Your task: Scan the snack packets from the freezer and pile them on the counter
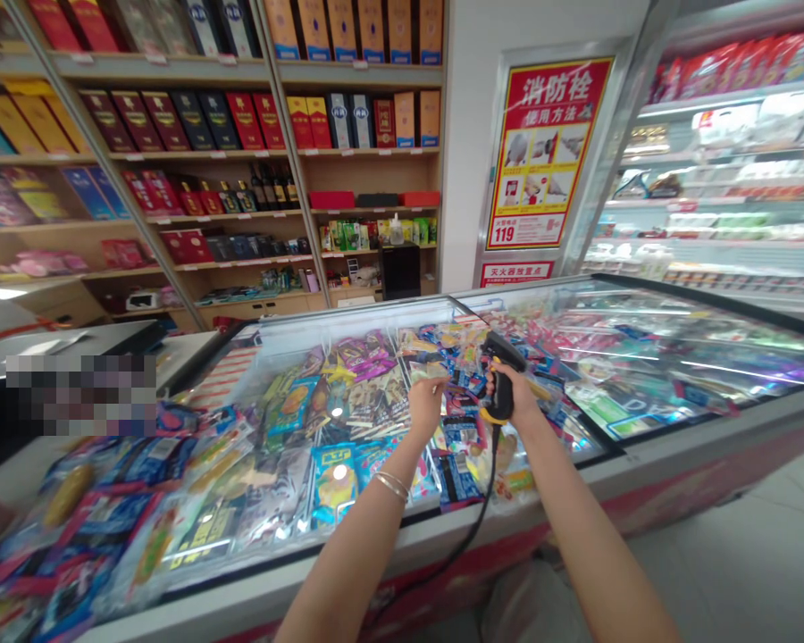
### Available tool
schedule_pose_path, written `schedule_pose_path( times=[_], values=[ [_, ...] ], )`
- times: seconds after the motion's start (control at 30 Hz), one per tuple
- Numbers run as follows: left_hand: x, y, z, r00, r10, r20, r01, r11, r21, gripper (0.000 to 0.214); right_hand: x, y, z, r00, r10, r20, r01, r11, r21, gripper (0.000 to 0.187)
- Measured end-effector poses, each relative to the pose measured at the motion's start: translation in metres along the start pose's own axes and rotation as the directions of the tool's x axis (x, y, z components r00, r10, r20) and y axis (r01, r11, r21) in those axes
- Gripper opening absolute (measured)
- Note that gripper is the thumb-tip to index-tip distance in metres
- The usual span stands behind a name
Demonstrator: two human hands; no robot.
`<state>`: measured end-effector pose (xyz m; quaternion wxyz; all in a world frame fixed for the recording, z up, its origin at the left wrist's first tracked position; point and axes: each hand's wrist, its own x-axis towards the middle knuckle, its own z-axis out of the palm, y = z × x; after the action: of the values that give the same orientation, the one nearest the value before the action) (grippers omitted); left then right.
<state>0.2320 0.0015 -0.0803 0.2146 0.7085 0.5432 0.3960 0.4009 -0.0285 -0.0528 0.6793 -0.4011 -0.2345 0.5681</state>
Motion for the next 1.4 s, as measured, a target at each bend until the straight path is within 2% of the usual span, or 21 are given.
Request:
schedule_pose_path(
  times=[0.2,0.3,0.37,0.5,0.63,0.77,0.83,0.9,1.03,1.17,1.27,1.4],
  values=[
    [0.0,0.005,-0.005,0.995,0.029,-0.093,-0.031,0.999,-0.014,0.026,0.001,-0.001,0.004,1.0,-0.022,-0.01,0.022,1.0,0.001,0.014],
    [0.006,0.001,-0.022,0.98,0.063,-0.19,-0.074,0.996,-0.048,0.027,-0.003,-0.009,0.013,1.0,-0.015,0.016,0.016,0.999,-0.047,0.014],
    [0.011,-0.004,-0.04,0.961,0.07,-0.268,-0.094,0.992,-0.078,0.028,-0.01,-0.018,0.023,0.999,-0.023,0.044,0.026,0.998,-0.065,0.013],
    [0.018,-0.021,-0.092,0.916,0.066,-0.396,-0.12,0.986,-0.112,0.027,-0.034,-0.033,0.056,0.992,-0.033,0.119,0.041,0.997,-0.069,0.01],
    [0.013,-0.048,-0.162,0.844,0.124,-0.523,-0.166,0.985,-0.034,0.028,-0.058,-0.029,0.102,0.975,-0.013,0.224,0.034,0.996,-0.088,0.01],
    [-0.003,-0.076,-0.231,0.767,0.171,-0.619,-0.153,0.985,0.083,0.028,-0.078,-0.005,0.151,0.94,0.025,0.339,0.003,0.997,-0.081,0.012],
    [-0.011,-0.089,-0.257,0.737,0.183,-0.651,-0.126,0.983,0.133,0.028,-0.085,0.013,0.174,0.916,0.038,0.4,-0.001,0.996,-0.092,0.014],
    [-0.017,-0.101,-0.274,0.711,0.191,-0.676,-0.102,0.98,0.17,0.029,-0.09,0.033,0.193,0.897,0.044,0.44,0.015,0.991,-0.131,0.016],
    [-0.024,-0.125,-0.282,0.688,0.196,-0.698,-0.056,0.974,0.219,0.031,-0.086,0.078,0.217,0.881,0.048,0.47,0.079,0.966,-0.246,0.02],
    [-0.027,-0.142,-0.274,0.707,0.178,-0.684,0.003,0.967,0.254,0.034,-0.072,0.114,0.221,0.871,0.053,0.489,0.18,0.891,-0.417,0.02],
    [-0.028,-0.146,-0.269,0.708,0.19,-0.68,0.005,0.962,0.274,0.035,-0.068,0.125,0.218,0.868,0.062,0.493,0.242,0.814,-0.528,0.02],
    [-0.029,-0.146,-0.267,0.713,0.195,-0.674,-0.004,0.962,0.274,0.034,-0.074,0.124,0.215,0.856,0.097,0.508,0.286,0.73,-0.621,0.022]
  ],
)
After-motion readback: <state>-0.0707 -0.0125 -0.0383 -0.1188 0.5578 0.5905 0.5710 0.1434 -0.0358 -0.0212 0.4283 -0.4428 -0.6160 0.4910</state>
